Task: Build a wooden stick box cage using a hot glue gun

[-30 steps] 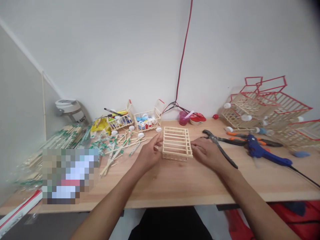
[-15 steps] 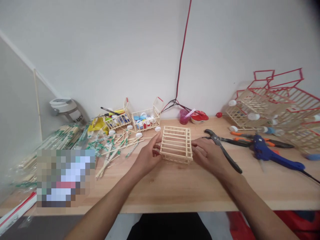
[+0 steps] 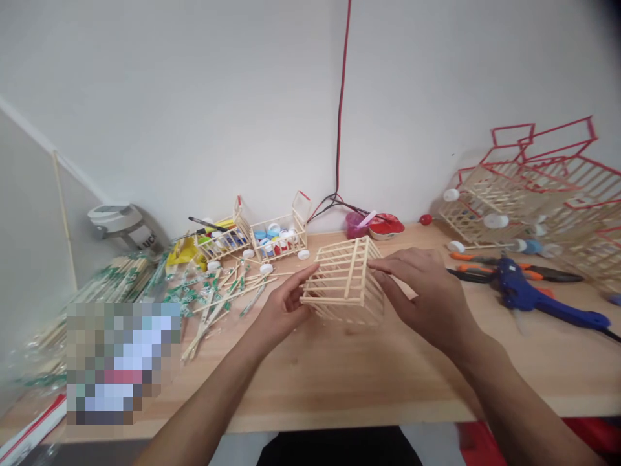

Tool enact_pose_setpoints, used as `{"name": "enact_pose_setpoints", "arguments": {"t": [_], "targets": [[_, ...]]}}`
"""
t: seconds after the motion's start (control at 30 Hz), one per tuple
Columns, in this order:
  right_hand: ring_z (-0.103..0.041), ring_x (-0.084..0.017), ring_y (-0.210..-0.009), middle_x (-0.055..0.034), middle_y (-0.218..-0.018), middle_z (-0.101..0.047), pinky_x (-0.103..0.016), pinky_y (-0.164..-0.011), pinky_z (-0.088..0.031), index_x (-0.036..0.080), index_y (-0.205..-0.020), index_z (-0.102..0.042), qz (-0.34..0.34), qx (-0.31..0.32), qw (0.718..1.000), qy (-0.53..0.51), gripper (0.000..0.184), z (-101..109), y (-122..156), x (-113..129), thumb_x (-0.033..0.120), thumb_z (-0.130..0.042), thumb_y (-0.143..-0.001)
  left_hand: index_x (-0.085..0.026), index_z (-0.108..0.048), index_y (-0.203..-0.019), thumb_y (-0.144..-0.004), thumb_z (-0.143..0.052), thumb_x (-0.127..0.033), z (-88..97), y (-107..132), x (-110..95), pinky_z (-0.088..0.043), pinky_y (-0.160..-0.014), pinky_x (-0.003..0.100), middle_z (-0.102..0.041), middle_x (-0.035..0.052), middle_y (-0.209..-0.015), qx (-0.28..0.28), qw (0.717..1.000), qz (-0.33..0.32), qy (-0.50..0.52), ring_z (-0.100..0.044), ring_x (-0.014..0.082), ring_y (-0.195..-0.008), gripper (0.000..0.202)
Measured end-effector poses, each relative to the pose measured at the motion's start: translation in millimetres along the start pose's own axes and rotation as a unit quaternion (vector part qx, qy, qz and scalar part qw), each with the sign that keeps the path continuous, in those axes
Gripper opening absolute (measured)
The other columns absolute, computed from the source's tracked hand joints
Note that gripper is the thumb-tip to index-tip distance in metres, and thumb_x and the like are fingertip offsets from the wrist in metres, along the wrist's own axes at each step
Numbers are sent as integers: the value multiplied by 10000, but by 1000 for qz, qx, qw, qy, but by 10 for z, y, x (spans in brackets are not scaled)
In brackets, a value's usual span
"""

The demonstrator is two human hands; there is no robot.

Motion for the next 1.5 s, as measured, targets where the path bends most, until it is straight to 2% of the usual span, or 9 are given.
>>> {"name": "enact_pose_setpoints", "arguments": {"t": [0.2,0.33,0.47,0.67,0.93,1.1,1.23,1.4,1.5], "targets": [[-638,-216,-842,-61,-884,-721,-369,-766,-389,164,-971,-681,4,9,1000,21,126,67,-124,116,180,-557,-954,-297,-545,-1408,-800,-689,-108,38,18,21,-463,-1013,259,-530,55,-1478,-10,999,19,31,-528,224,-1329,653],[-643,-223,-838,-61,-872,-721,-371,-748,-387,171,-964,-695,-2,0,1000,24,135,132,-204,156,181,-560,-952,-291,-556,-1396,-800,-700,-88,29,22,16,-434,-1062,268,-516,53,-1490,-11,998,25,51,-480,231,-1374,646],[-652,-235,-860,-75,-891,-722,-383,-770,-407,165,-961,-700,0,-3,1000,19,142,163,-265,181,165,-559,-945,-288,-563,-1386,-809,-715,-103,-8,22,29,-451,-1046,269,-538,57,-1468,-1,994,37,103,-504,234,-1350,624],[-654,-229,-850,-81,-890,-722,-381,-770,-413,162,-934,-701,3,-7,1000,13,142,173,-279,197,164,-559,-942,-300,-586,-1349,-811,-745,-144,-26,26,58,-462,-1021,258,-556,47,-1450,2,988,50,149,-511,231,-1345,582],[-652,-233,-840,-82,-884,-724,-382,-751,-401,159,-938,-705,-1,-12,1000,14,153,161,-284,179,162,-553,-944,-278,-600,-1330,-778,-753,-155,-39,21,29,-461,-1007,265,-565,55,-1429,-8,987,63,150,-502,251,-1343,587],[-654,-227,-855,-79,-894,-727,-381,-776,-420,159,-947,-705,-1,-8,1000,7,143,157,-238,175,156,-563,-938,-271,-587,-1346,-782,-757,-165,32,35,-12,-450,-1019,266,-561,64,-1428,-29,994,59,86,-517,239,-1318,599],[-674,-230,-895,-70,-953,-748,-389,-796,-440,176,-1013,-700,-19,21,1000,-1,156,94,-90,90,190,-556,-956,-256,-583,-1341,-808,-750,-206,99,43,-41,-469,-984,284,-579,89,-1392,-40,997,52,31,-563,240,-1256,561],[-697,-240,-938,-74,-1010,-764,-405,-798,-459,185,-1082,-688,-44,61,997,0,193,-51,178,-50,208,-535,-967,-288,-603,-1317,-777,-687,-97,88,29,-51,-469,-981,277,-510,75,-1373,-24,998,12,-62,-535,219,-1247,579],[-695,-234,-947,-70,-1037,-764,-406,-808,-475,192,-1118,-681,-58,89,994,-3,213,-147,310,-118,201,-528,-969,-304,-595,-1316,-753,-640,-46,52,33,-17,-486,-956,270,-469,72,-1364,-16,994,14,-112,-513,215,-1248,620]]}}
Point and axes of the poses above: each hand's wrist, its own y-axis away from the middle knuckle, its own z-axis out of the back of the hand, x = y × z, the point moved 8 cm from there along -y, towards the middle knuckle
